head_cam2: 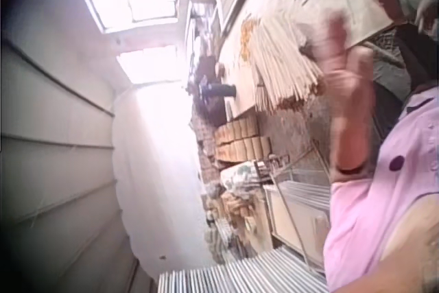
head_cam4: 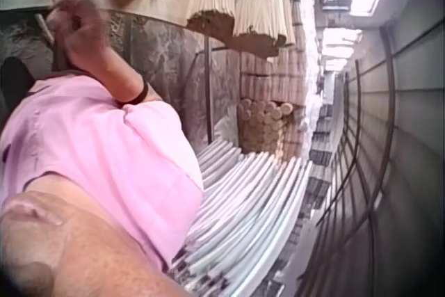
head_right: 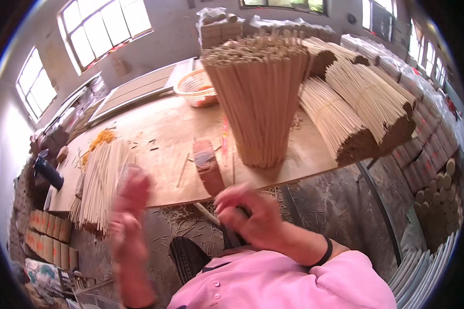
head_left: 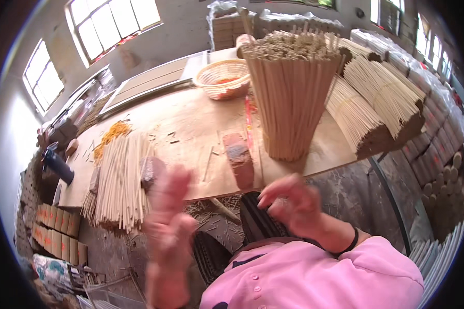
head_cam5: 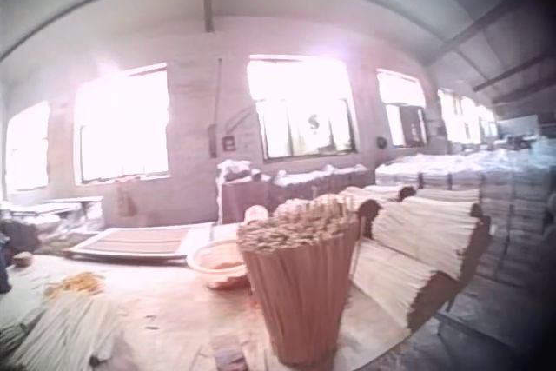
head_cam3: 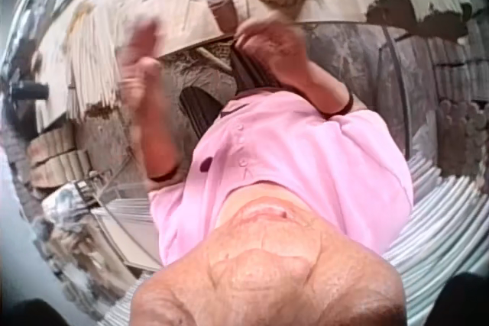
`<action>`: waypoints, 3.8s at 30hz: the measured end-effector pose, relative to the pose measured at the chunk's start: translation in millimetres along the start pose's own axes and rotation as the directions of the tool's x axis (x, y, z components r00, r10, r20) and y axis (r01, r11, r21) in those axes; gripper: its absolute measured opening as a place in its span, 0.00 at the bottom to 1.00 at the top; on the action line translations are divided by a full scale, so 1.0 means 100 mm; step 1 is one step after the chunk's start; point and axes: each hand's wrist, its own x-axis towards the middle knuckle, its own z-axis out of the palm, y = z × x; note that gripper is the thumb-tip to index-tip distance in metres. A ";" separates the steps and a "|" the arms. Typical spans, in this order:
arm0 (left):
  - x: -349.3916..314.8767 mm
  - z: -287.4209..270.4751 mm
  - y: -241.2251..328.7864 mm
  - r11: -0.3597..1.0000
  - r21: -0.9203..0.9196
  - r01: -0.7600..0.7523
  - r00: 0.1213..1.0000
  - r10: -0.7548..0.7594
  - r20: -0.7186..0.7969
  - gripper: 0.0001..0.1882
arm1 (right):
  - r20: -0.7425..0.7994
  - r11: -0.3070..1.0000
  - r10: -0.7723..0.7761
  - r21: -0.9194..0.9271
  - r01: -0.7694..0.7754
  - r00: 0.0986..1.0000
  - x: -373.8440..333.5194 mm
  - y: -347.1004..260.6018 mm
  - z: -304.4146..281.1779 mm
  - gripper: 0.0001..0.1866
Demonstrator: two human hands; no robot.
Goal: Gathering thin bamboo sticks from drying screens and bundling them with rubber bands.
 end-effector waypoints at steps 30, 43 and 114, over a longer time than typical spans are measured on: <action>1.64 1.14 0.28 0.638 0.538 -0.551 0.772 0.634 0.038 0.13 | -0.434 0.513 -0.255 -0.818 -0.260 0.864 -0.29 1.40 -1.42 0.11; 0.79 2.19 -1.48 0.996 0.068 -0.050 0.972 0.065 -0.228 0.41 | -0.436 0.898 0.411 0.343 -0.275 0.801 0.64 1.40 -1.41 0.43; 2.01 1.43 -0.20 0.903 -0.400 -0.159 0.823 0.345 0.452 0.30 | 0.301 0.910 0.141 0.335 -0.243 0.943 1.33 0.14 -2.32 0.37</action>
